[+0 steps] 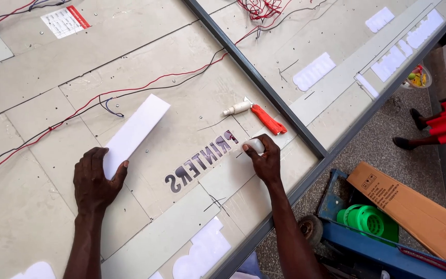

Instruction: Cutting out individual letters from a sheet of material using a utility knife and peeling away the excess.

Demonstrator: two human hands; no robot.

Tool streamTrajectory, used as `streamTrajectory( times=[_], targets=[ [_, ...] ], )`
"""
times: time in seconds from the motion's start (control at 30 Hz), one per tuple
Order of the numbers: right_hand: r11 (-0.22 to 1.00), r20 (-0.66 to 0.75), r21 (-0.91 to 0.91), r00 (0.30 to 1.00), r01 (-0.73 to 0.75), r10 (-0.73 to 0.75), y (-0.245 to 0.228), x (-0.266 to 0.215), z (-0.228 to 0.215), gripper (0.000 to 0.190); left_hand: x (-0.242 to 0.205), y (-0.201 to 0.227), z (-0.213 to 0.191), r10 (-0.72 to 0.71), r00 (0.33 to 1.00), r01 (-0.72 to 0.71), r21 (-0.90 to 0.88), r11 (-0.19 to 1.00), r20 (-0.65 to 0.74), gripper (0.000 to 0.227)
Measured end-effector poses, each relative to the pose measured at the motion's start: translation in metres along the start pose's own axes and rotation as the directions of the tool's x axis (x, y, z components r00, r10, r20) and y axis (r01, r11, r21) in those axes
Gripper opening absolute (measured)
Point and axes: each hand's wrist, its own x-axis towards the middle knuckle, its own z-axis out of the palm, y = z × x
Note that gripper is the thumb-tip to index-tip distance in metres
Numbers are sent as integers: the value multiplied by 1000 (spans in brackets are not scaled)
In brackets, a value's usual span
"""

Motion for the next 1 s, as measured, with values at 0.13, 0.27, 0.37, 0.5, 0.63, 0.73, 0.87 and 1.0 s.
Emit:
streamTrajectory(
  times=[0.13, 0.27, 0.37, 0.5, 0.63, 0.73, 0.87, 1.0],
  targets=[
    [999, -87, -9, 996, -34, 34, 0, 4, -7, 24, 3, 3, -4, -6, 1000, 6, -21, 1000, 14, 65],
    [999, -118, -31, 993, -26, 22, -2, 5, -5, 26, 3, 3, -4, -15, 1000, 16, -20, 1000, 16, 65],
    [999, -101, -37, 995, -27, 23, 4, 2, -3, 28, 2, 3, -5, -14, 1000, 14, -16, 1000, 22, 65],
    [1000, -80, -28, 997, -10, 8, 1, 3, -2, 23, 3, 1, -3, -4, 1000, 4, -7, 1000, 16, 64],
    [1000, -103, -30, 995, 2, -5, -3, 5, -3, 20, 3, 1, -3, -11, 1000, 11, 0, 1000, 13, 65],
    [999, -112, -48, 993, 17, -22, -6, 4, -4, 20, 4, 2, -4, 0, 1000, 0, 7, 1000, 11, 63],
    [997, -117, -66, 992, 41, -49, 1, 4, -3, 21, 4, 3, -6, -9, 1000, 9, -7, 1000, 18, 64],
    [994, -146, -92, 986, 61, -74, -3, 5, -3, 22, 5, 2, -5, -17, 1000, 17, -5, 1000, 27, 64]
  ],
)
